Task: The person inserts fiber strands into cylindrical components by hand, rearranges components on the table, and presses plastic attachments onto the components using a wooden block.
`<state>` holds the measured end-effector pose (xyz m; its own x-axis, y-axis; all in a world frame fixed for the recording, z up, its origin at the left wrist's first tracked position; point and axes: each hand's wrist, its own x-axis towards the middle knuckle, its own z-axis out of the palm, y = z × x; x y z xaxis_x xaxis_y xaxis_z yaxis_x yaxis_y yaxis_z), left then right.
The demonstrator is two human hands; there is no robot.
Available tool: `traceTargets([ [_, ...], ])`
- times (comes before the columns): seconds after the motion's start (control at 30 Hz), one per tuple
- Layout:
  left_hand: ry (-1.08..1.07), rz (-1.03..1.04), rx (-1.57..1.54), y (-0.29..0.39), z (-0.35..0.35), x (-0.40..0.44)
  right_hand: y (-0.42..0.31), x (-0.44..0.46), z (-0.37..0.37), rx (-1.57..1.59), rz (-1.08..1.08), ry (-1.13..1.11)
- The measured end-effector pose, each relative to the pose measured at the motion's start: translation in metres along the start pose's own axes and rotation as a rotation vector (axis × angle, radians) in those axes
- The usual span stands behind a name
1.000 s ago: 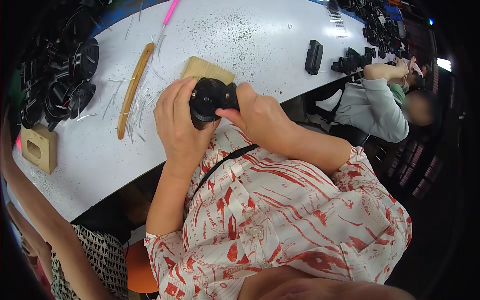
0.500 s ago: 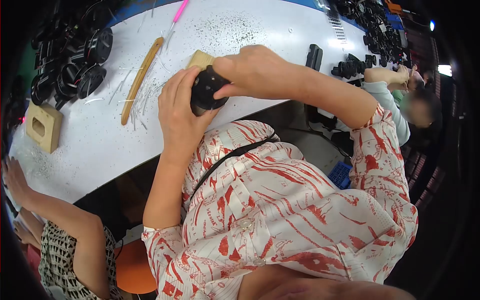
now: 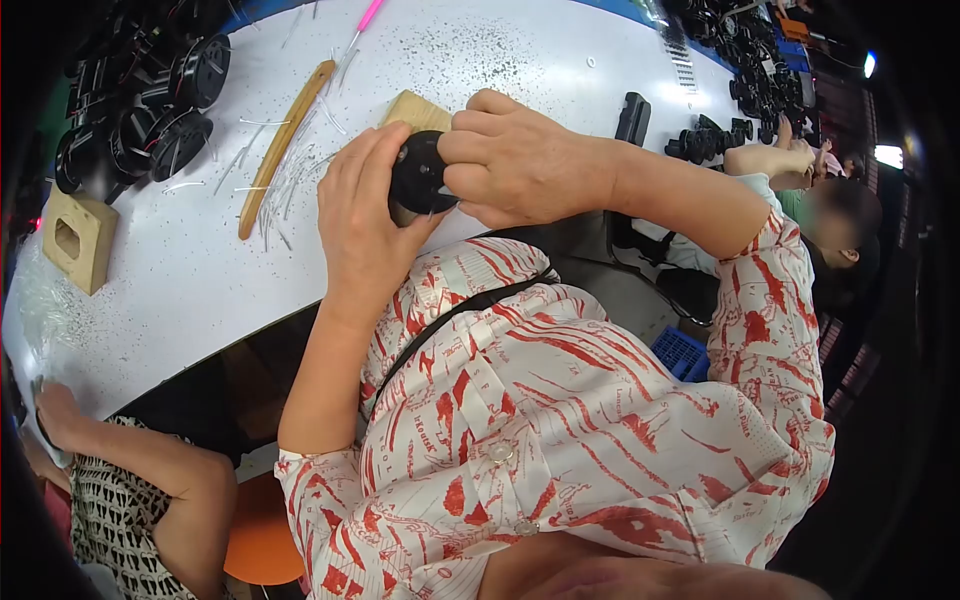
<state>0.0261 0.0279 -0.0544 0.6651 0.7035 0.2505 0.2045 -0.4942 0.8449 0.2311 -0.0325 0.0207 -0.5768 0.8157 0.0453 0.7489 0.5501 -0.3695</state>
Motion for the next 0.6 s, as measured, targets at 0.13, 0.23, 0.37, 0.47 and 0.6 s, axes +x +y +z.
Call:
traceTargets([
  [0.13, 0.003, -0.010, -0.028, -0.001, 0.000, 0.001, -0.014, 0.001, 0.013, -0.052, 0.102, 0.060],
  [0.23, 0.003, -0.016, -0.017, 0.000, 0.001, 0.001, -0.023, 0.002, 0.023, -0.066, 0.183, 0.115],
  [0.37, -0.008, -0.011, 0.000, 0.001, 0.001, 0.003, -0.026, 0.009, 0.032, -0.073, 0.245, 0.215],
  [0.47, 0.017, -0.004, 0.020, -0.002, 0.003, 0.000, -0.025, 0.018, 0.037, -0.093, 0.252, 0.275],
  [0.6, 0.075, 0.014, 0.029, -0.007, 0.007, -0.002, -0.021, 0.027, 0.042, -0.158, 0.262, 0.350],
])
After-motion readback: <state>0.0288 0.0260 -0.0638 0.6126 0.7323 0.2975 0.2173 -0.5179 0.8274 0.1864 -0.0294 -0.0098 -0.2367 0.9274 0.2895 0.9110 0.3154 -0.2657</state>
